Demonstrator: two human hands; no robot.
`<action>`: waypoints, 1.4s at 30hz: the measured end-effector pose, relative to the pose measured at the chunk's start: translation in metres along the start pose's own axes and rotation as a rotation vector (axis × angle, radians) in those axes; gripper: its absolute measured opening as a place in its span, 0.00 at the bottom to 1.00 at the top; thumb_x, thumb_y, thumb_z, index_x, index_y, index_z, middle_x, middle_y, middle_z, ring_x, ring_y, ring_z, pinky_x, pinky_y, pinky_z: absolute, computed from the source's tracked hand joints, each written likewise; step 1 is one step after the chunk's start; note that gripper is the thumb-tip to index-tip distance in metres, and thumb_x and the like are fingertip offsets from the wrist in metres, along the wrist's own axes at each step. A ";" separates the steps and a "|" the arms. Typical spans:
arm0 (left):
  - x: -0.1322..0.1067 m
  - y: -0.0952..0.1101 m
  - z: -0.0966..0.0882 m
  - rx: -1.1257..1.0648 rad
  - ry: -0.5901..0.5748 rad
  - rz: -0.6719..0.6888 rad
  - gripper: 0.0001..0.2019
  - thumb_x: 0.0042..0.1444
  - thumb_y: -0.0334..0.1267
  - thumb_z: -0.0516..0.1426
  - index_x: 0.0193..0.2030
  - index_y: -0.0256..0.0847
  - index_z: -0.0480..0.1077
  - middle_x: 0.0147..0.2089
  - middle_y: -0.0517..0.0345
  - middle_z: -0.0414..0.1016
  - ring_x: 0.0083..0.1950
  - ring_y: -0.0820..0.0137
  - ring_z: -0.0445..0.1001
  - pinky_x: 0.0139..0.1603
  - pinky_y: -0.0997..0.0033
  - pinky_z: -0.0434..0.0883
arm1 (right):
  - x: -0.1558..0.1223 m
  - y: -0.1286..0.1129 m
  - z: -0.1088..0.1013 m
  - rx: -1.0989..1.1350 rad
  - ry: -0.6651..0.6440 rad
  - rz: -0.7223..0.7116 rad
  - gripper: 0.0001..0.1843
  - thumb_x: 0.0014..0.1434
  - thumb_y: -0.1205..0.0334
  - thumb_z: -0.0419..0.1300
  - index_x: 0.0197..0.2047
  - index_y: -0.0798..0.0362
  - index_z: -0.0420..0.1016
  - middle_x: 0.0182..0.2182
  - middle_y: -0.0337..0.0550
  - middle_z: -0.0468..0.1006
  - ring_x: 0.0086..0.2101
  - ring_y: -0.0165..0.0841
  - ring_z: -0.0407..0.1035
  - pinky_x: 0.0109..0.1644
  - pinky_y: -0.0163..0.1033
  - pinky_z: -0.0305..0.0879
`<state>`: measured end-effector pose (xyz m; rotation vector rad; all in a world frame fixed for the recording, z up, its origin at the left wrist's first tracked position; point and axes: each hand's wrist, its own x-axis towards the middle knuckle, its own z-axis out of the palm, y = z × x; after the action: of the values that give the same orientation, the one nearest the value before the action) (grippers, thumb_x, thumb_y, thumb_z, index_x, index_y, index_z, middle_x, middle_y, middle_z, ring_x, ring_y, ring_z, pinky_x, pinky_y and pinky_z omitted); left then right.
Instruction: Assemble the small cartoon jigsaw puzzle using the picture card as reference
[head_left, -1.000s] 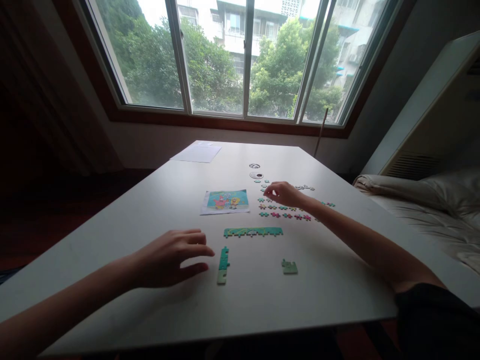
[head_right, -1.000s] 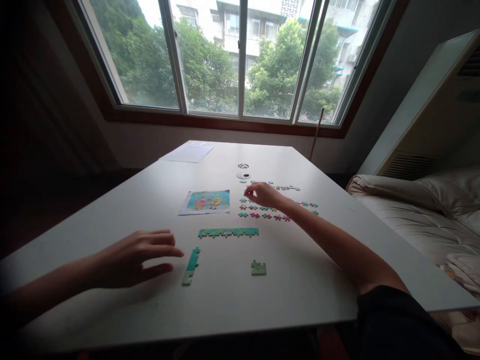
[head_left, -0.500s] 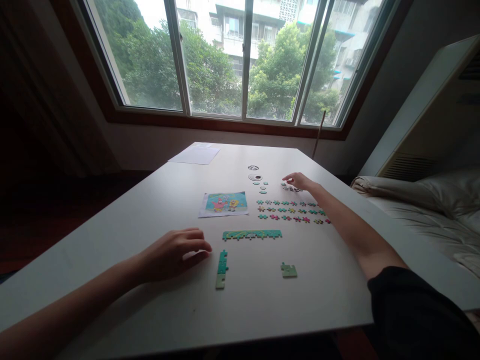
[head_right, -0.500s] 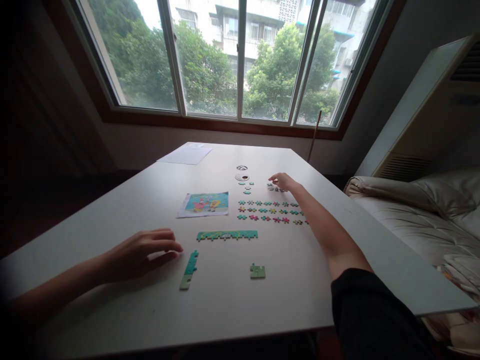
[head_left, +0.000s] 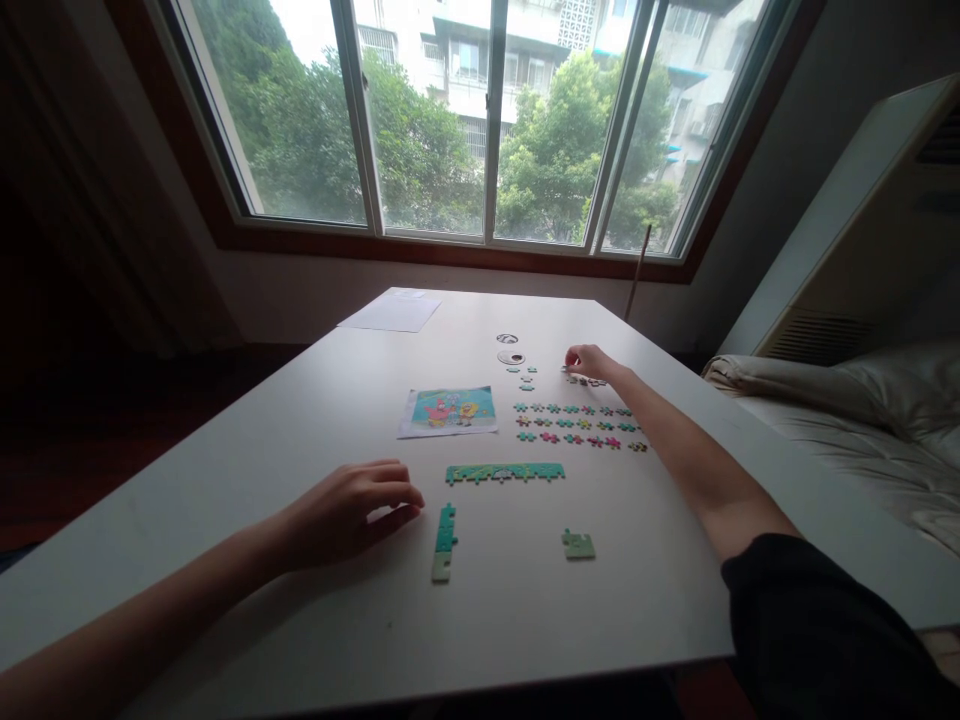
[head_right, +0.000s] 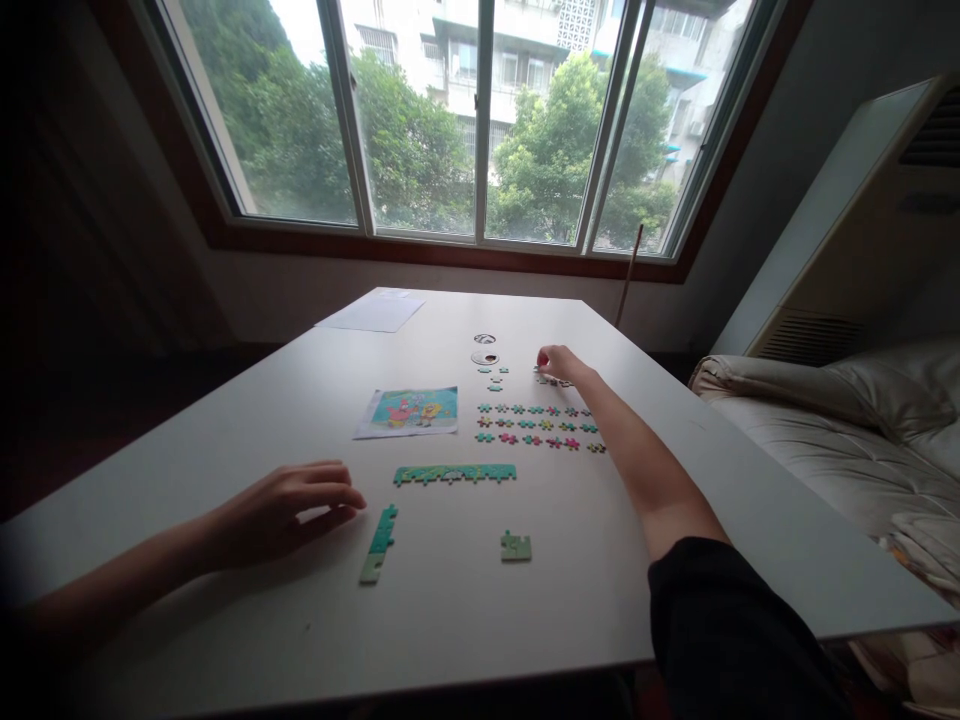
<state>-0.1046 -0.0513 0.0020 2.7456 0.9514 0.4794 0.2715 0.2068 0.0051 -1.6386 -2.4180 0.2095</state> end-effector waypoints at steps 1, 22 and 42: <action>0.000 0.000 0.000 0.002 -0.001 0.003 0.10 0.62 0.33 0.49 0.40 0.39 0.72 0.34 0.53 0.71 0.32 0.72 0.69 0.32 0.75 0.66 | -0.004 -0.007 -0.001 0.013 0.037 -0.025 0.09 0.58 0.61 0.58 0.39 0.58 0.73 0.36 0.46 0.75 0.37 0.34 0.70 0.44 0.42 0.67; 0.002 0.002 0.003 0.020 0.034 0.035 0.09 0.62 0.33 0.49 0.39 0.40 0.71 0.34 0.54 0.71 0.33 0.72 0.69 0.32 0.75 0.65 | -0.147 -0.156 0.021 0.352 -0.203 -0.549 0.08 0.51 0.59 0.63 0.33 0.55 0.78 0.23 0.37 0.76 0.23 0.23 0.66 0.29 0.28 0.60; 0.001 0.002 0.002 0.019 0.021 0.032 0.11 0.62 0.33 0.48 0.38 0.40 0.72 0.33 0.54 0.71 0.32 0.72 0.68 0.31 0.76 0.65 | -0.015 -0.069 0.028 0.205 0.019 -0.124 0.08 0.49 0.60 0.63 0.31 0.56 0.78 0.31 0.43 0.79 0.32 0.31 0.70 0.34 0.33 0.63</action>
<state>-0.1016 -0.0525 0.0011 2.7820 0.9229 0.5087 0.2081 0.1671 -0.0073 -1.3925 -2.3841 0.4039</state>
